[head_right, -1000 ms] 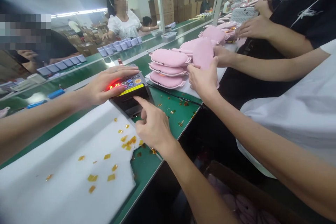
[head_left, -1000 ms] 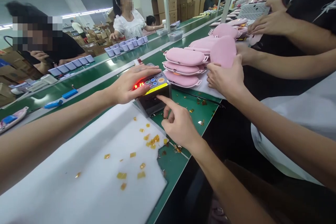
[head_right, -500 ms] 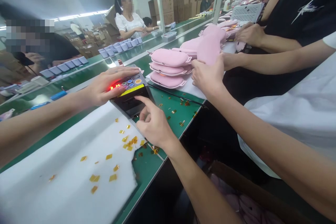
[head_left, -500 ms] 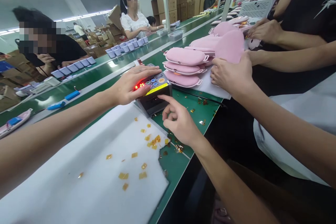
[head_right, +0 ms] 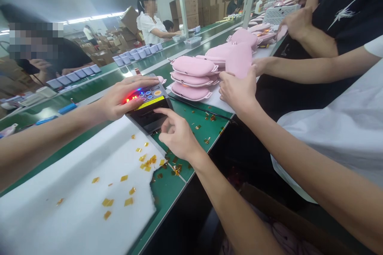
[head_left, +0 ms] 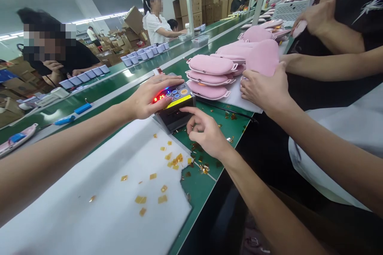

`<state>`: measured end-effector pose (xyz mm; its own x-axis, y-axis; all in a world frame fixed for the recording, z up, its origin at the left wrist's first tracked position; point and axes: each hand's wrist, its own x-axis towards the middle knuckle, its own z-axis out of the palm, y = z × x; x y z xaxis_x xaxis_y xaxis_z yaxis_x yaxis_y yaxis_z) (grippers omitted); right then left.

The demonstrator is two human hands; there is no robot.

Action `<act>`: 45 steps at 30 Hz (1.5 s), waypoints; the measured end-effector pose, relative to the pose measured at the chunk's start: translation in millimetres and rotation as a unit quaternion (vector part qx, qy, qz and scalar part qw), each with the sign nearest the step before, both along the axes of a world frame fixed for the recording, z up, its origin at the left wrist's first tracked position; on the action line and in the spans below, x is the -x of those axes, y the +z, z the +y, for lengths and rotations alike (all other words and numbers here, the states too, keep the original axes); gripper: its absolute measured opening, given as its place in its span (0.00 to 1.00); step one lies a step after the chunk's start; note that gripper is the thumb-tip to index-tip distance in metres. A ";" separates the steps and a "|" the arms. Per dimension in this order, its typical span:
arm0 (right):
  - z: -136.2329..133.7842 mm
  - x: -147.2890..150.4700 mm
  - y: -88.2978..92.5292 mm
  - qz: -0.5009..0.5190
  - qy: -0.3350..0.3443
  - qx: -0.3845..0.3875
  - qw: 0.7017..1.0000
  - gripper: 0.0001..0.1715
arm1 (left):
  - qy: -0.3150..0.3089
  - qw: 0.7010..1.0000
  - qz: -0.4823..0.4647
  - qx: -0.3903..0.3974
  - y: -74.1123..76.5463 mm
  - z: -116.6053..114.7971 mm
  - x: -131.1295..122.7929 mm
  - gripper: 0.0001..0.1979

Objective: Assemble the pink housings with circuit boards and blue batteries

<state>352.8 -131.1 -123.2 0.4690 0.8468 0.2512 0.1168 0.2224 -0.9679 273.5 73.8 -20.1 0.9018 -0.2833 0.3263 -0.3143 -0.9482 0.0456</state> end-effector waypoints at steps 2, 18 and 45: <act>1.1 -1.0 -0.5 0.012 0.006 -0.005 1.000 0.38 | 0.002 1.000 0.000 -0.005 0.1 -0.2 -0.2 0.30; 8.6 -0.3 -0.4 0.066 0.021 -0.015 0.997 0.35 | -0.020 0.999 -0.042 -0.006 -6.3 7.5 -4.5 0.28; 14.8 34.1 11.8 0.093 -0.059 -0.022 0.994 0.23 | -0.023 0.999 -0.041 -0.019 -7.4 10.9 -3.7 0.28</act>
